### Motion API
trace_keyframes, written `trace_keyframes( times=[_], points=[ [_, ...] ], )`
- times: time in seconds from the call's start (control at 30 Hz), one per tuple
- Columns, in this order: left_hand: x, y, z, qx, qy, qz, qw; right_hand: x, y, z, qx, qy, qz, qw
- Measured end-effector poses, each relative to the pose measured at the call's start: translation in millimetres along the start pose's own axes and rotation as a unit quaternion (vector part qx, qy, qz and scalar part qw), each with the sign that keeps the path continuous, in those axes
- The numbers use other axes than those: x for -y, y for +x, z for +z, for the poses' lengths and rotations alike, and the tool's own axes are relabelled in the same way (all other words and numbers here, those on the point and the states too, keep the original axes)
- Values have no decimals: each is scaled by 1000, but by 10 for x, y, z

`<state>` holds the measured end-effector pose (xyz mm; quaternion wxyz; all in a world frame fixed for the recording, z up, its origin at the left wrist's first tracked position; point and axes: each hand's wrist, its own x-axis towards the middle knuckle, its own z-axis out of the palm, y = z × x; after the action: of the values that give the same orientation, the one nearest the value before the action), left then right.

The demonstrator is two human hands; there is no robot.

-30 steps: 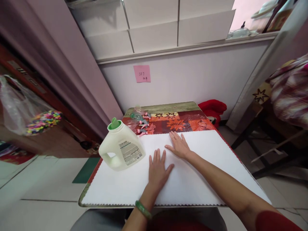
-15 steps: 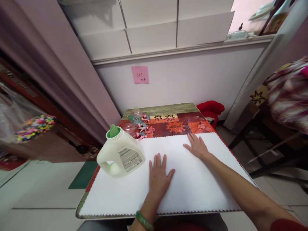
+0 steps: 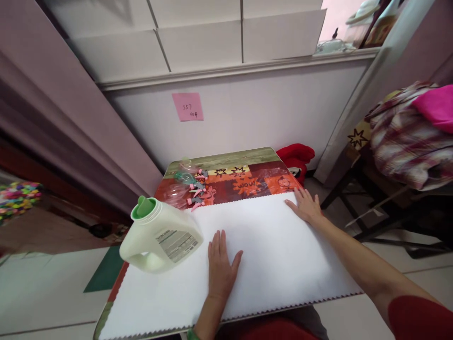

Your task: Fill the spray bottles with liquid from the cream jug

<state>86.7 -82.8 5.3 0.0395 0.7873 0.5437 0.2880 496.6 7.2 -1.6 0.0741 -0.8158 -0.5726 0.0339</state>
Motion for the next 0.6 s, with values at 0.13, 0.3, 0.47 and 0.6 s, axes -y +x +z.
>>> trace_keyframes(
  times=[0.13, 0.3, 0.47, 0.6],
  points=[
    [-8, 16, 0, -8, -25, -10, 1000, -117, -346, -73, -67, 9, 32, 997],
    [-3, 10, 18, -6, -54, -23, 998, -416, -922, -164, -43, -2, -50, 998],
    [-157, 315, -163, 4, -205, -114, 972, -93, -948, -552, -182, 135, -21, 974],
    [-489, 868, -407, 23, -404, -167, 899, 883, -902, -977, -47, 485, -43, 872]
  ],
)
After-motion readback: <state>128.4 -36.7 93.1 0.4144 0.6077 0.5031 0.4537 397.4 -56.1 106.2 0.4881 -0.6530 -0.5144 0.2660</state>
